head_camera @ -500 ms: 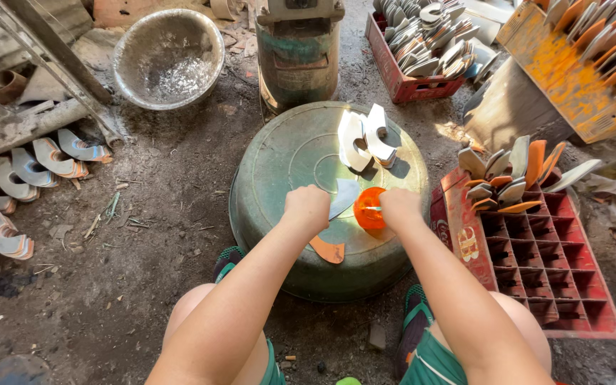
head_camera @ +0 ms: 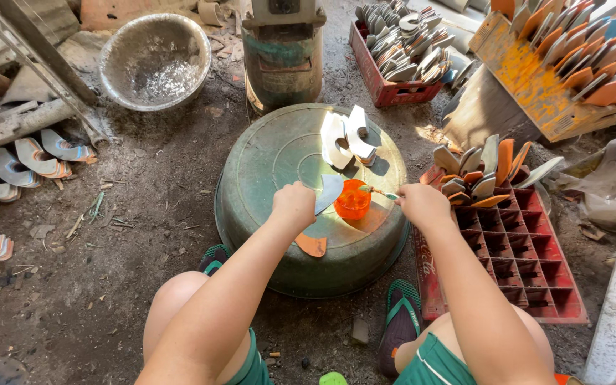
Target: The person sits on the ground and paints curved metal pieces with orange paint using a small brush. They dip the brush into a small container of paint, apply it to the metal pieces, and place the painted pieces into a red crate.
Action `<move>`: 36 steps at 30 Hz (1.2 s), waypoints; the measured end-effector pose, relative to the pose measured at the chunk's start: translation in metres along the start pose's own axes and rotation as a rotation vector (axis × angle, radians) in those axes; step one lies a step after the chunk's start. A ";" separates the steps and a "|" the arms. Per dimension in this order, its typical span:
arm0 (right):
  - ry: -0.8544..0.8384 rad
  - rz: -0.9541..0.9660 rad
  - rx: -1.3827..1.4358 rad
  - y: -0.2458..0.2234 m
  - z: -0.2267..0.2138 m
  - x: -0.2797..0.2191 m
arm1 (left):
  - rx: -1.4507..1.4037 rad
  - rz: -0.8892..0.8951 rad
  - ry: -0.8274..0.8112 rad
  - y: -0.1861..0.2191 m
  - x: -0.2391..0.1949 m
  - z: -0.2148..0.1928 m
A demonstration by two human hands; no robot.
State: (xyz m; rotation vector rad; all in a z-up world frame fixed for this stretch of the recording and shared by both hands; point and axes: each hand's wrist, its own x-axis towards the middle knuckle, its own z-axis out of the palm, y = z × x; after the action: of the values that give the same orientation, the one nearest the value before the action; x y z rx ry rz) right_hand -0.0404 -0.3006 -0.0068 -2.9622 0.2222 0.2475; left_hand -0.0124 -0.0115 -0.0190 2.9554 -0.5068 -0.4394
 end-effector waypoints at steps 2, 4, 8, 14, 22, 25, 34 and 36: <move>-0.038 -0.002 0.092 0.010 -0.017 -0.005 | 0.006 0.002 0.033 0.000 0.002 0.002; -0.064 0.018 0.223 0.018 -0.031 -0.012 | 0.008 0.000 0.057 -0.001 0.004 0.004; -0.118 0.117 0.549 0.037 -0.050 -0.034 | 0.042 -0.012 0.080 -0.001 0.011 0.007; -0.084 0.010 0.675 0.030 -0.035 -0.045 | 0.071 0.054 0.144 0.015 0.020 0.021; 0.206 -0.203 0.392 -0.005 0.007 -0.058 | 0.069 0.114 0.129 0.038 0.031 0.033; 0.301 -0.176 0.382 -0.002 0.010 -0.056 | 0.048 0.143 0.151 0.041 0.034 0.037; 0.307 -0.284 0.484 -0.007 0.023 -0.056 | 0.038 0.152 0.188 0.027 0.029 0.021; 0.284 -0.135 0.415 0.002 0.016 -0.048 | 0.025 0.201 0.257 0.027 0.024 0.018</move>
State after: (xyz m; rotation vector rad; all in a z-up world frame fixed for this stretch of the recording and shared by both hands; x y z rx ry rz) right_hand -0.0900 -0.2932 -0.0138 -2.5724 0.0906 -0.2145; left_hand -0.0045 -0.0462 -0.0383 2.8834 -0.7687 -0.0324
